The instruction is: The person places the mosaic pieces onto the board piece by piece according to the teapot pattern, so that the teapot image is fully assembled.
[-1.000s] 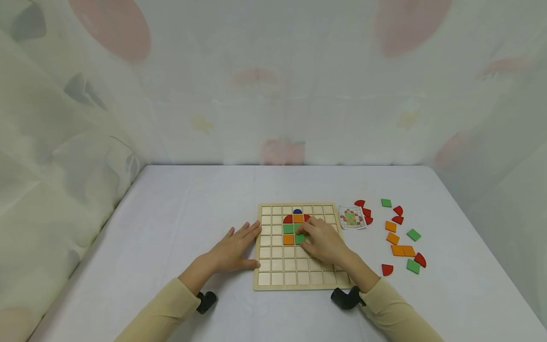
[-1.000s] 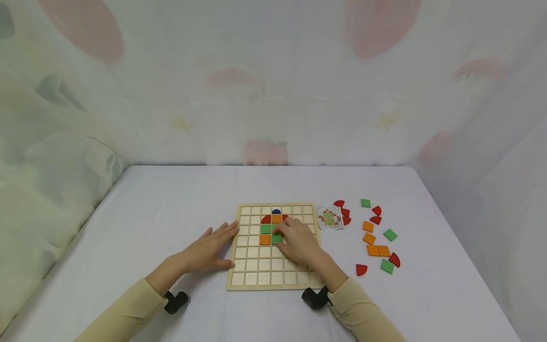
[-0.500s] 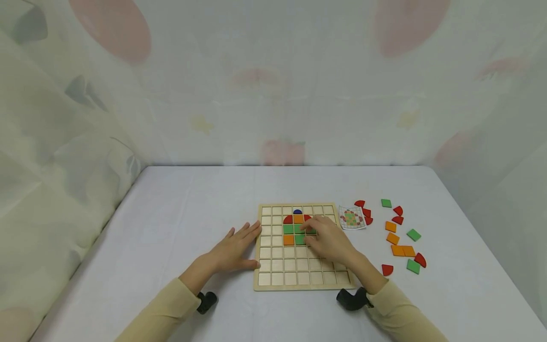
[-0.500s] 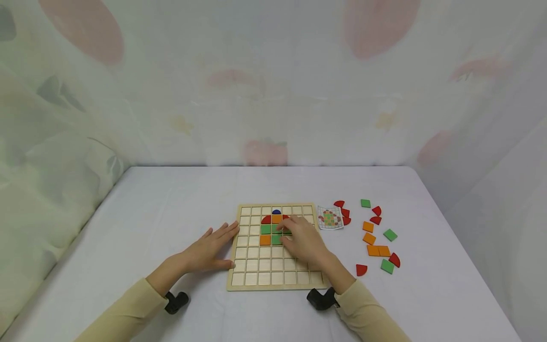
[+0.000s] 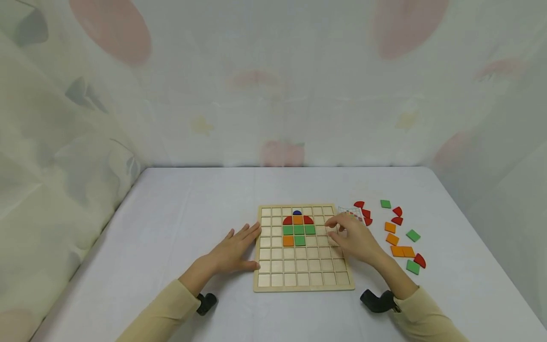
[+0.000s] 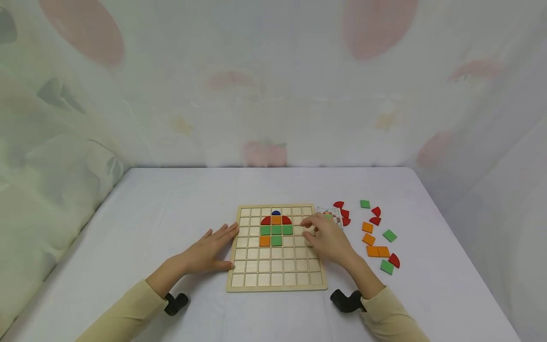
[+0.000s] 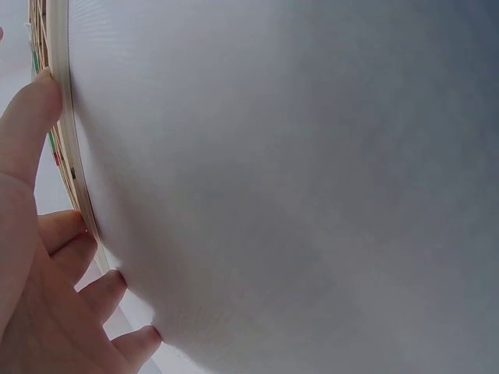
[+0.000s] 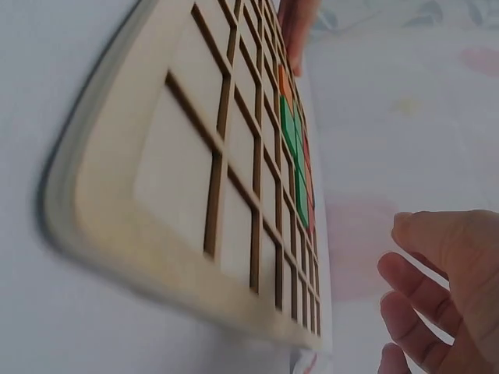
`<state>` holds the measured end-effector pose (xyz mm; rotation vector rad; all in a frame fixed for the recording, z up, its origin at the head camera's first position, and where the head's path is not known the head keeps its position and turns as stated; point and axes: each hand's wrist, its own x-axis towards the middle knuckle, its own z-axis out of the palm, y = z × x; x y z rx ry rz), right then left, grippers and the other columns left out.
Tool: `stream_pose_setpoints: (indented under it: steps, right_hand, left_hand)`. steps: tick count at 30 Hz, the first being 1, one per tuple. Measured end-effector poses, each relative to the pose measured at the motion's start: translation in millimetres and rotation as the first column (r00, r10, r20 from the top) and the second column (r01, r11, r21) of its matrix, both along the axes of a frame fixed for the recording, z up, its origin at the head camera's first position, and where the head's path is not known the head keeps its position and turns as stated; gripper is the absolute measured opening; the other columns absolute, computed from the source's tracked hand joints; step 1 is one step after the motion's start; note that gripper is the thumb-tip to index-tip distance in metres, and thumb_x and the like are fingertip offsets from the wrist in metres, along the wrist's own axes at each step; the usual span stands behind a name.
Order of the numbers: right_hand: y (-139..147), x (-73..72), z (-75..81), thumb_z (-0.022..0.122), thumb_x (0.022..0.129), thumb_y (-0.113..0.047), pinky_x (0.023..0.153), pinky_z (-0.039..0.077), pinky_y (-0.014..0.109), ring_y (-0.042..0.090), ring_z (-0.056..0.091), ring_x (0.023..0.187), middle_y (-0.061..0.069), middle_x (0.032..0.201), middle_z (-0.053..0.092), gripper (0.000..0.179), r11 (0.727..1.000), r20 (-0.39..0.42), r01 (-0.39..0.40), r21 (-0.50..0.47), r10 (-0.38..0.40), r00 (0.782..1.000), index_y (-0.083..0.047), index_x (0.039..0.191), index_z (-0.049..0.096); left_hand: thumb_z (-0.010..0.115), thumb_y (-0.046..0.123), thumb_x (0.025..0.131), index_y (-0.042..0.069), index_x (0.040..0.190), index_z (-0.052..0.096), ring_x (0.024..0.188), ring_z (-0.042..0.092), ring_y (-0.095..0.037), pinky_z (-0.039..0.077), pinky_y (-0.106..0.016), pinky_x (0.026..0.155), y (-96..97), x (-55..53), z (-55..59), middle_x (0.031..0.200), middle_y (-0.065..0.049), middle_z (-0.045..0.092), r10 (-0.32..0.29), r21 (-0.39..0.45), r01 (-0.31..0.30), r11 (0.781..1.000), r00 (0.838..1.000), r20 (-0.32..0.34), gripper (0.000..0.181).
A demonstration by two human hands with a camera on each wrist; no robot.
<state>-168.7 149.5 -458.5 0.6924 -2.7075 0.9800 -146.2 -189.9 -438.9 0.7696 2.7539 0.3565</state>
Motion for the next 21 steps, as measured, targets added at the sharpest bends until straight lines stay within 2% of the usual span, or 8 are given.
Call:
stream_pose_setpoints:
  steps: [9,13,16,21]
  right_hand:
    - [41.8,1.7,-4.1,0.072,0.077,-0.007,0.064,0.049,0.029,0.014,0.053,0.078,0.001,0.098,0.064,0.025,0.999,-0.085,0.042,-0.018,-0.043,0.995,-0.01,0.101,0.066]
    - [61.3,7.3,-5.8,0.072,0.077,-0.007,0.06,0.045,0.024,0.013,0.05,0.078,0.0,0.095,0.062,0.026,0.997,-0.064,0.079,-0.002,-0.079,0.995,-0.011,0.102,0.064]
    - [74.0,11.9,-7.0,0.072,0.078,-0.008,0.058,0.043,0.021,0.014,0.049,0.079,0.001,0.094,0.062,0.026,0.994,-0.019,0.107,0.019,-0.107,0.994,-0.011,0.103,0.063]
    - [92.1,18.2,-10.9,0.072,0.076,-0.004,0.061,0.047,0.022,0.013,0.049,0.076,0.0,0.09,0.061,0.027,0.993,-0.009,0.114,0.04,-0.114,0.993,-0.007,0.101,0.064]
  left_hand:
    - [0.068,0.045,0.08,0.007,0.147,0.022,0.14,0.018,-0.032,0.016,-0.06,0.107,-0.5,0.4,-0.6,0.154,-0.006,0.017,0.001,0.003,-0.001,1.0,1.0,-0.001,0.089]
    - [0.067,0.045,0.08,0.008,0.147,0.022,0.14,0.018,-0.032,0.016,-0.06,0.107,-1.0,0.5,-0.6,0.154,-0.005,0.017,0.0,0.004,0.0,1.0,1.0,-0.003,0.089]
    - [0.067,0.045,0.08,0.007,0.147,0.022,0.139,0.018,-0.032,0.016,-0.06,0.107,-1.4,0.3,-1.0,0.154,-0.006,0.017,-0.003,0.003,0.003,1.0,1.0,-0.006,0.089]
    - [0.067,0.045,0.08,0.007,0.147,0.023,0.139,0.019,-0.032,0.016,-0.06,0.107,-1.7,0.5,-0.8,0.154,-0.006,0.017,-0.002,0.006,0.002,1.0,1.0,-0.007,0.089]
